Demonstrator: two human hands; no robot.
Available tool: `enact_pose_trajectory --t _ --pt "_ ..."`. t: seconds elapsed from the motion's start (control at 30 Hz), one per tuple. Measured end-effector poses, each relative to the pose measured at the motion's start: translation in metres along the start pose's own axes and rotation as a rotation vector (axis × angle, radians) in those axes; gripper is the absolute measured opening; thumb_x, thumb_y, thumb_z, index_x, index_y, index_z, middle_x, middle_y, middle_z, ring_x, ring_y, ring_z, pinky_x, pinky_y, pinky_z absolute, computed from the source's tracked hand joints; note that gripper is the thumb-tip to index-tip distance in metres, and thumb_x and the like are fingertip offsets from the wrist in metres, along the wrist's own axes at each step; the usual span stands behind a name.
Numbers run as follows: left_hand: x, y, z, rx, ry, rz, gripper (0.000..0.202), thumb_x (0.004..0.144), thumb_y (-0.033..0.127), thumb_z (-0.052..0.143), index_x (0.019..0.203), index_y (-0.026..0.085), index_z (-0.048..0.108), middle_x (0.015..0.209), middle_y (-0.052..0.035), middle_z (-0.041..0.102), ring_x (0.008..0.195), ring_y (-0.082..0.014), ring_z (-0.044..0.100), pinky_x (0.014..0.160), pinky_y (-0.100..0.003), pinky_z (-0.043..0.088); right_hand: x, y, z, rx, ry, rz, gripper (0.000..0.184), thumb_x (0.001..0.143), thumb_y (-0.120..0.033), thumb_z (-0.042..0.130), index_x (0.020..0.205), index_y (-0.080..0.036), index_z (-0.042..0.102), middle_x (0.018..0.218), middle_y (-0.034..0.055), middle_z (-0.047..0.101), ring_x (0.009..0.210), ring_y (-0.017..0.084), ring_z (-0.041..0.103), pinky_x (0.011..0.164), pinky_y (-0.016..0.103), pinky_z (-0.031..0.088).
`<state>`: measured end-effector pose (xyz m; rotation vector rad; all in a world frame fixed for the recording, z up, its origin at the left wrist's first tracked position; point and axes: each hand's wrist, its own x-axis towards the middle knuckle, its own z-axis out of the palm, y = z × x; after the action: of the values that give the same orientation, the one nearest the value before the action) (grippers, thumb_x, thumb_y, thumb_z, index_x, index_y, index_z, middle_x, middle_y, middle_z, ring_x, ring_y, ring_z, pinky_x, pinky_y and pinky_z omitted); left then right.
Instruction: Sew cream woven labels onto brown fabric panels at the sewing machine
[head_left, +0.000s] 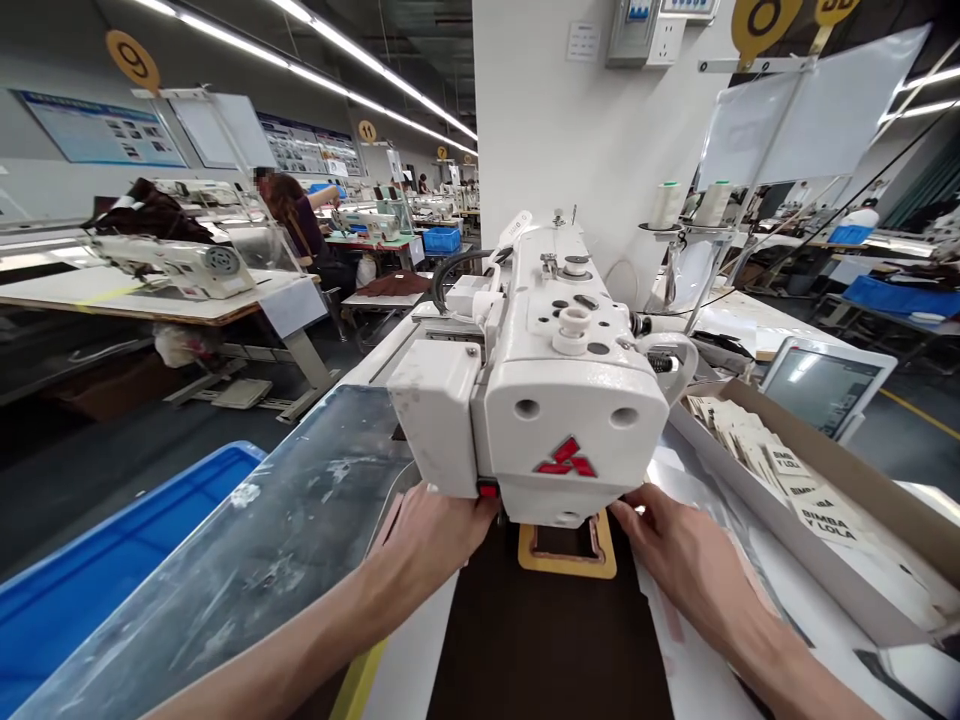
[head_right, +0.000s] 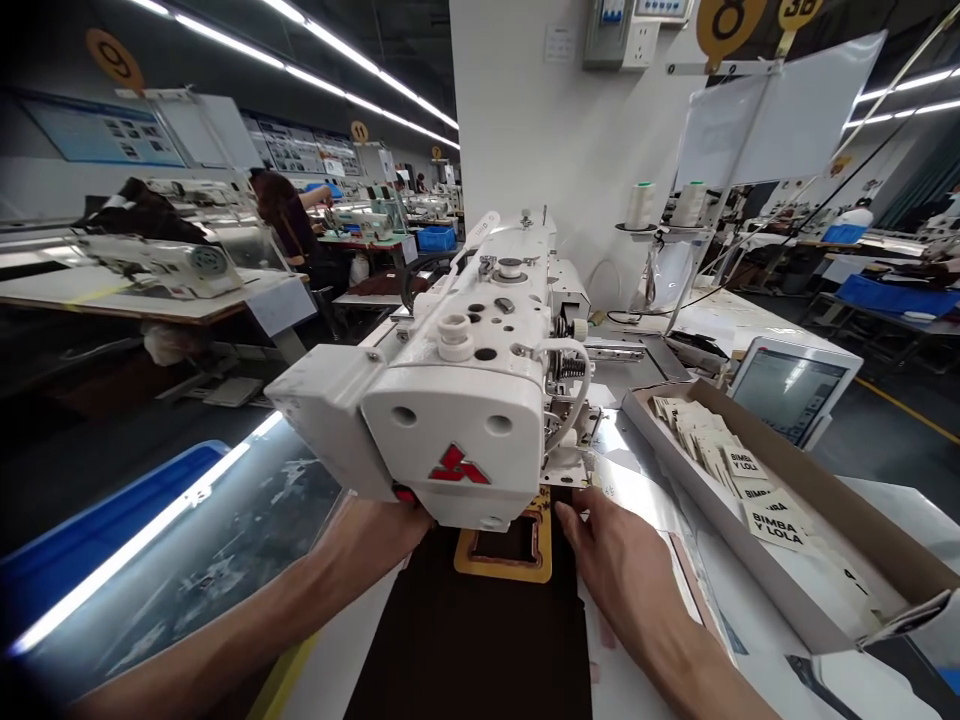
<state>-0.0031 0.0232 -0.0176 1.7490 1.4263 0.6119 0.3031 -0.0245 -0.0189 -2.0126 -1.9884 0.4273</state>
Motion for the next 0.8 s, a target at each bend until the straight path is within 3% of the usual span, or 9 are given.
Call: enact_pose_trajectory --t 0.07,0.13,0.17,0.23,0.3,0.47,0.63,0.8 --pt "-0.023 0.001 -0.008 0.113 0.027 0.093 0.033 0.103 0.042 0.057 0.084 0.022 0.075 0.083 -0.0082 0.072 0.098 -0.0323 0.069 0.095 -0.047 0.051 -0.023 0.01 0.0 -0.058 0.109 -0.213 0.039 0.109 -0.044 0.036 0.117 -0.024 0.068 0.096 0.0081 0.076 0.081 0.025 0.071 0.066 0.035 0.05" --pt "-0.048 -0.001 -0.014 0.244 -0.021 0.245 0.031 0.105 0.044 0.053 0.113 0.028 0.078 0.114 -0.0064 0.077 0.117 -0.0326 0.067 0.107 -0.047 0.048 -0.048 0.019 0.001 -0.158 0.201 -0.53 0.032 0.109 -0.037 0.044 0.124 -0.025 0.069 0.121 0.0081 0.076 0.107 0.026 0.072 0.084 0.036 0.057" --pt "-0.058 -0.004 -0.015 0.379 -0.084 0.37 0.035 0.107 0.046 0.052 0.132 0.031 0.071 0.134 -0.0043 0.071 0.132 -0.0323 0.06 0.113 -0.047 0.045 -0.058 0.023 0.002 -0.221 0.225 -0.664 0.031 0.107 -0.037 0.05 0.127 -0.024 0.07 0.13 0.0071 0.074 0.116 0.026 0.071 0.09 0.037 0.059" --pt "-0.068 -0.009 -0.014 0.601 -0.209 0.54 0.053 0.107 0.052 0.054 0.157 0.033 0.048 0.159 -0.0011 0.051 0.149 -0.0305 0.045 0.122 -0.046 0.039 -0.069 0.027 0.006 -0.341 0.232 -0.786 0.036 0.104 -0.043 0.058 0.131 -0.023 0.071 0.139 0.0051 0.07 0.123 0.03 0.069 0.094 0.041 0.061" --pt "-0.064 -0.013 -0.008 0.714 -0.246 0.608 0.066 0.106 0.057 0.055 0.164 0.032 0.034 0.165 -0.0016 0.04 0.154 -0.0311 0.037 0.126 -0.049 0.034 -0.066 0.029 0.01 -0.414 0.21 -0.773 0.041 0.103 -0.046 0.058 0.134 -0.023 0.07 0.144 0.0028 0.065 0.127 0.034 0.066 0.095 0.048 0.063" --pt "-0.039 -0.007 0.002 0.728 -0.114 0.574 0.059 0.106 0.056 0.054 0.157 0.028 0.047 0.158 -0.0073 0.051 0.15 -0.0361 0.042 0.125 -0.057 0.034 -0.041 0.031 0.009 -0.382 0.127 -0.556 0.044 0.11 -0.037 0.043 0.145 -0.02 0.064 0.153 0.0037 0.055 0.139 0.036 0.056 0.106 0.06 0.056" --pt "-0.058 -0.02 -0.002 0.799 -0.03 0.636 0.054 0.108 0.048 0.055 0.158 0.028 0.046 0.165 -0.0045 0.041 0.154 -0.0306 0.036 0.128 -0.051 0.031 -0.064 0.029 0.006 -0.301 0.126 -0.595 0.042 0.107 -0.04 0.051 0.144 -0.026 0.065 0.155 0.0008 0.053 0.139 0.034 0.056 0.105 0.055 0.058" --pt "-0.057 -0.034 0.0 0.797 -0.058 0.656 0.047 0.107 0.047 0.058 0.149 0.028 0.057 0.159 -0.0028 0.05 0.152 -0.0301 0.04 0.127 -0.051 0.032 -0.07 0.029 0.013 -0.283 0.135 -0.569 0.039 0.106 -0.035 0.052 0.14 -0.024 0.068 0.151 0.0041 0.059 0.135 0.035 0.06 0.104 0.057 0.058"
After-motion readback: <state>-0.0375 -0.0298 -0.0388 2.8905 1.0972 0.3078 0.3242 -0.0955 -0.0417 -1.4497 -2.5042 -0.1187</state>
